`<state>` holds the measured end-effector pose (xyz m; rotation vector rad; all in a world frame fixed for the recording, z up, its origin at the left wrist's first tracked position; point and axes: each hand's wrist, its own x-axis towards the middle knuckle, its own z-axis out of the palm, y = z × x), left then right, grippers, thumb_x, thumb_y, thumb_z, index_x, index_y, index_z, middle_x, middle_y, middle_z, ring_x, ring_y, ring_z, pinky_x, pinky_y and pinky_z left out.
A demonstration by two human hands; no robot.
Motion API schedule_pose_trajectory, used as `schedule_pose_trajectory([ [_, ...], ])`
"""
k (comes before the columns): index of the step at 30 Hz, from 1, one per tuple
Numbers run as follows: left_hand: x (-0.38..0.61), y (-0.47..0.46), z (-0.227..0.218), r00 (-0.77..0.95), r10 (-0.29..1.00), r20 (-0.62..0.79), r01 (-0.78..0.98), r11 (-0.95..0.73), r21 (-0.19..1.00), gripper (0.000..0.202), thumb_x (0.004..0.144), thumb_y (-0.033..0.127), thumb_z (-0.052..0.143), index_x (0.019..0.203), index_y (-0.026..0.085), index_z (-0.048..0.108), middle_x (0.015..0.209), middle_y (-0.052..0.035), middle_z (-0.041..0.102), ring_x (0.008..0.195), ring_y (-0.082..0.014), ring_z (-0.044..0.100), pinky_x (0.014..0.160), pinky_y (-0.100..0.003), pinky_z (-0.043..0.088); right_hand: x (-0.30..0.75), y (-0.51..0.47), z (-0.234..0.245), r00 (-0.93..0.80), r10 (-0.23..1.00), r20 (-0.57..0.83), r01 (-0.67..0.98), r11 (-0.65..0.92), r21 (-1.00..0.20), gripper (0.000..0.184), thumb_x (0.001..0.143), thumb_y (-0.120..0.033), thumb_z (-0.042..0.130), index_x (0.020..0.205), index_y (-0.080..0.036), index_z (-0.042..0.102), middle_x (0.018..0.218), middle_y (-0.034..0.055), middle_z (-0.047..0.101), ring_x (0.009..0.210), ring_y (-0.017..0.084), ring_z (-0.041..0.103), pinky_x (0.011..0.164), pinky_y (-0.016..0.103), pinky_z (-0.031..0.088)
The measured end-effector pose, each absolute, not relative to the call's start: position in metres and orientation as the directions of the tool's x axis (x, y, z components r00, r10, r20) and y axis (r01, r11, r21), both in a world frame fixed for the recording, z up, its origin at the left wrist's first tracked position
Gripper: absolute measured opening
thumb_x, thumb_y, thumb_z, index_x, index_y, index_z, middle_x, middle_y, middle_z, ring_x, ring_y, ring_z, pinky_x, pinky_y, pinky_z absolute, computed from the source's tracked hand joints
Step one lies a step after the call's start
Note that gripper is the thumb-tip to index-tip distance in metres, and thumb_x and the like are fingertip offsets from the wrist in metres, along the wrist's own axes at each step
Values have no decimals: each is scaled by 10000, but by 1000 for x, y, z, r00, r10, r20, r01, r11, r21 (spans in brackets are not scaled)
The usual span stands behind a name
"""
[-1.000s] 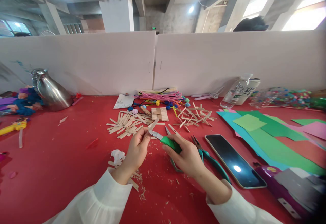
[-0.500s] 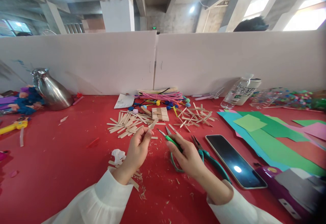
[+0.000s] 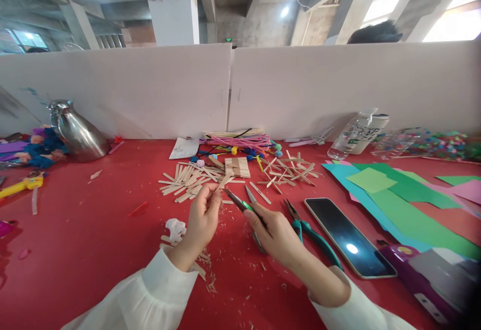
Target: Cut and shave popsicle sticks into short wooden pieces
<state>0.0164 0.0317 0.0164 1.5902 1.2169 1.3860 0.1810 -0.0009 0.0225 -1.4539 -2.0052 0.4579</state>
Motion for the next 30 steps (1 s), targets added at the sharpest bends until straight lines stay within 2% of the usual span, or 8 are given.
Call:
schedule_pose_trajectory([
  [5,16,32,16,4,936,351,224,-343,912,175,857,347,434,832,186,496,639,25,462,579,-112,438,556,-213,363,179,-2,23,-190,941,279,724,326,-608,332,897,-431,270,648,-234,367,503,-27,455,437,134,415,463,227,306],
  [14,18,31,17,32,906,423,266,-415,870,143,877,303,413,840,192,495,722,-8,583,682,-130,552,650,-230,420,179,-2,22,-174,947,269,683,313,-660,341,883,-452,284,620,-241,340,465,-45,408,423,131,407,448,233,299],
  [16,17,31,18,44,896,441,297,-434,851,139,882,292,406,832,195,493,744,-10,593,704,-131,560,669,-228,418,178,-2,21,-167,961,220,613,276,-741,358,876,-478,296,612,-240,341,442,-55,397,400,123,413,428,229,305],
  [20,15,30,20,84,876,476,373,-470,800,161,889,272,386,787,197,484,739,-2,580,692,-122,548,658,-214,404,176,-3,22,-216,976,-39,322,33,-946,402,842,-552,320,621,-222,375,459,-48,494,322,78,408,343,198,292],
  [24,14,30,21,79,872,484,385,-474,792,148,888,272,390,777,199,456,710,10,550,653,-113,526,627,-210,398,173,-3,25,-269,939,-215,113,-191,-975,417,777,-600,394,676,-199,440,449,-50,544,270,57,381,288,175,288],
  [26,15,31,20,67,888,454,361,-446,819,147,883,283,401,775,197,451,702,11,542,637,-110,520,608,-208,395,172,-3,25,-268,933,-239,76,-226,-971,424,758,-611,417,689,-194,455,439,-56,542,259,56,381,269,168,288],
  [30,17,31,17,69,935,348,239,-354,904,167,879,328,414,789,192,450,693,18,536,554,-86,473,548,-197,374,171,-2,21,-252,950,-186,96,-167,-981,448,752,-622,436,631,-192,422,459,-44,555,276,45,401,269,152,284],
])
